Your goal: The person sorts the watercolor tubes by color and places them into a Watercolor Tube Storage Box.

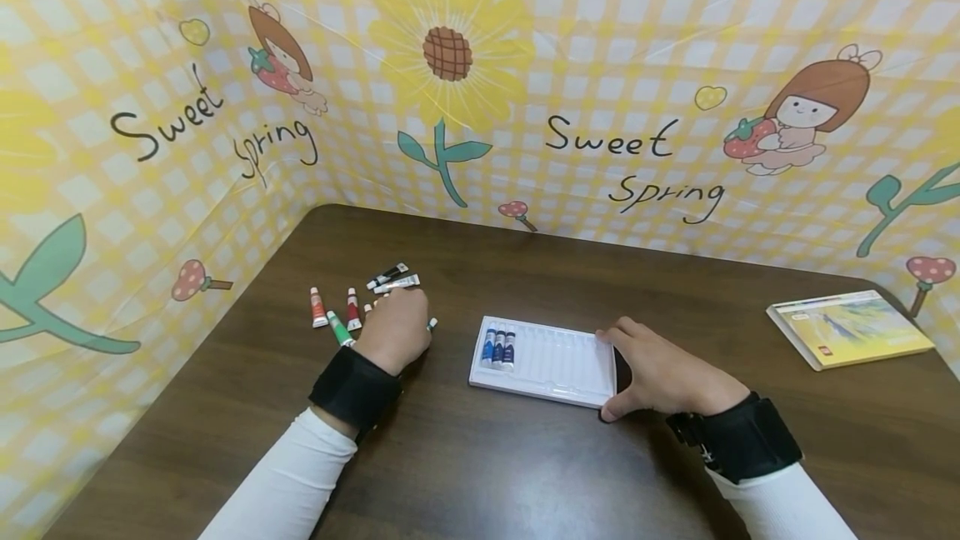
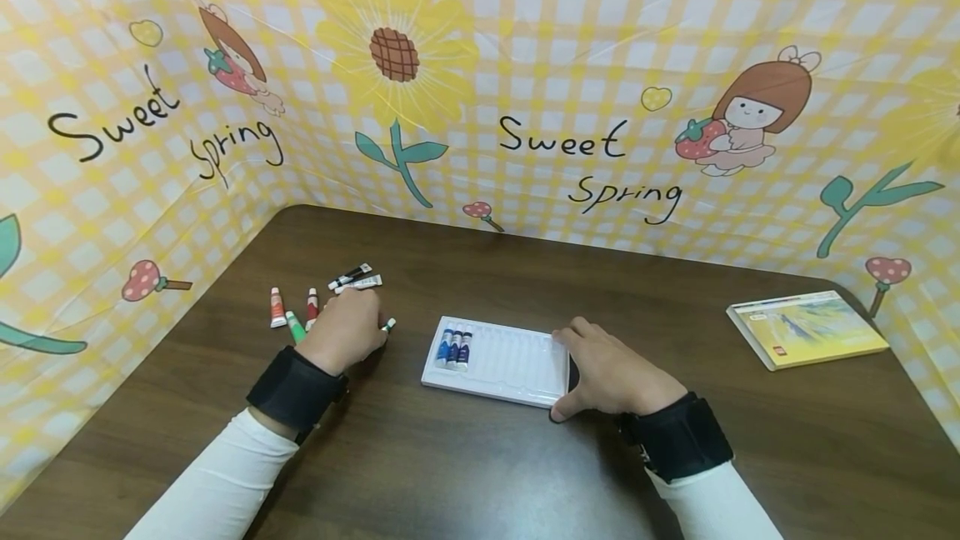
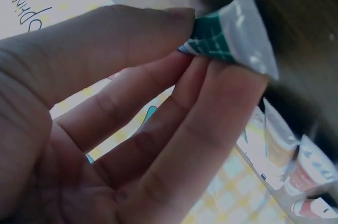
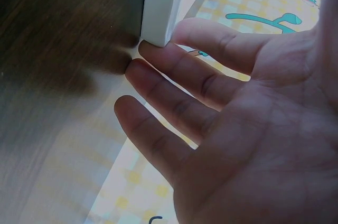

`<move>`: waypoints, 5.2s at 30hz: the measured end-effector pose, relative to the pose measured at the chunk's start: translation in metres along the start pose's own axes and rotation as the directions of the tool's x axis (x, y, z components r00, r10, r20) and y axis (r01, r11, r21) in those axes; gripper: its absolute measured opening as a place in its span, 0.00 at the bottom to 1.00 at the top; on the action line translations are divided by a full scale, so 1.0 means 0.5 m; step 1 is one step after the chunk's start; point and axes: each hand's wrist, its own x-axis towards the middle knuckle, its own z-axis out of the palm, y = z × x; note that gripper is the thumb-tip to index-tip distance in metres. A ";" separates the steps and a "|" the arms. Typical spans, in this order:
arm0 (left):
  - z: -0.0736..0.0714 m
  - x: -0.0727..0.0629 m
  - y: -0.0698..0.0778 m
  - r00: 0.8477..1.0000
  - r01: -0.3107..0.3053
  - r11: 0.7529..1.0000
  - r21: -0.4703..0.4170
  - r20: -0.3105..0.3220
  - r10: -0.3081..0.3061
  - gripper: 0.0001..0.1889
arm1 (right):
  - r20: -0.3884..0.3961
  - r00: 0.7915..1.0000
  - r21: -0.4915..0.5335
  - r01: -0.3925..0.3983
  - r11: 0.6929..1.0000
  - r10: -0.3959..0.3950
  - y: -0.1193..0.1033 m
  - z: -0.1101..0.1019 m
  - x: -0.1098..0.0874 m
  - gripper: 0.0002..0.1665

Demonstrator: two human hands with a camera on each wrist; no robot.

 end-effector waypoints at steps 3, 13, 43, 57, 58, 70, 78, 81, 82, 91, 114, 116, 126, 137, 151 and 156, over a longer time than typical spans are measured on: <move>0.001 -0.001 0.001 1.000 0.003 1.000 -0.006 0.004 -0.003 0.08 | 0.002 1.000 0.003 -0.001 1.000 0.001 0.000 0.000 0.000 0.61; 0.000 0.002 -0.002 1.000 -0.004 1.000 -0.011 0.010 0.004 0.09 | 0.001 1.000 0.000 0.003 1.000 -0.003 0.000 -0.001 0.001 0.62; -0.003 0.000 -0.001 0.999 0.005 0.999 -0.044 0.053 -0.002 0.10 | -0.011 1.000 -0.007 0.006 1.000 -0.006 -0.003 0.001 -0.001 0.61; 0.001 0.003 0.000 0.999 -0.021 0.999 -0.034 0.037 0.022 0.10 | -0.002 1.000 -0.003 -0.004 1.000 0.004 -0.002 0.000 -0.001 0.62; 0.001 0.002 0.000 0.999 -0.022 0.999 -0.034 0.037 0.023 0.10 | -0.001 1.000 -0.003 -0.003 1.000 0.003 -0.002 0.000 -0.001 0.62; 0.003 0.000 0.004 0.999 -0.017 0.999 -0.049 0.044 0.019 0.10 | 0.003 1.000 -0.003 -0.005 1.000 0.005 -0.001 0.000 -0.001 0.62; 0.007 -0.008 0.039 0.998 -0.057 0.996 -0.065 -0.018 0.056 0.06 | 0.005 1.000 0.000 -0.003 1.000 0.003 -0.001 -0.004 0.003 0.62; 0.007 -0.011 0.060 0.996 -0.087 0.993 -0.076 -0.038 0.084 0.04 | 0.002 1.000 -0.002 0.004 1.000 -0.004 0.000 -0.006 0.004 0.62; 0.006 -0.012 0.067 0.995 -0.092 0.992 -0.083 -0.037 0.090 0.05 | 0.002 1.000 -0.003 0.005 1.000 -0.005 0.000 -0.007 0.004 0.62; 0.002 -0.013 0.114 0.996 -0.085 0.988 -0.132 0.005 0.086 0.07 | -0.002 1.000 0.002 -0.002 1.000 0.002 0.002 -0.009 0.005 0.62; 0.035 -0.004 0.217 0.988 -0.126 0.969 -0.213 0.061 0.142 0.05 | -0.011 1.000 -0.008 0.001 1.000 -0.001 0.004 -0.003 0.004 0.60; 0.040 -0.003 0.225 0.989 -0.122 0.969 -0.213 0.060 0.138 0.06 | -0.011 1.000 -0.010 0.001 1.000 -0.001 0.005 -0.001 0.005 0.60; 0.055 -0.002 0.254 0.983 -0.174 0.974 -0.146 0.034 0.180 0.11 | -0.008 1.000 -0.015 -0.002 1.000 0.002 0.005 0.001 0.007 0.59; 0.065 -0.003 0.257 0.979 -0.204 0.967 -0.151 -0.010 0.205 0.09 | -0.007 1.000 -0.015 -0.005 1.000 0.005 0.004 -0.002 0.007 0.59; 0.065 0.000 0.255 0.984 -0.175 0.984 0.003 -0.011 0.175 0.08 | -0.018 1.000 -0.019 -0.004 1.000 0.003 0.009 0.000 0.006 0.59; 0.059 -0.001 0.252 0.986 -0.167 0.986 0.014 0.006 0.167 0.07 | -0.016 1.000 -0.017 -0.006 1.000 0.006 0.009 0.001 0.006 0.60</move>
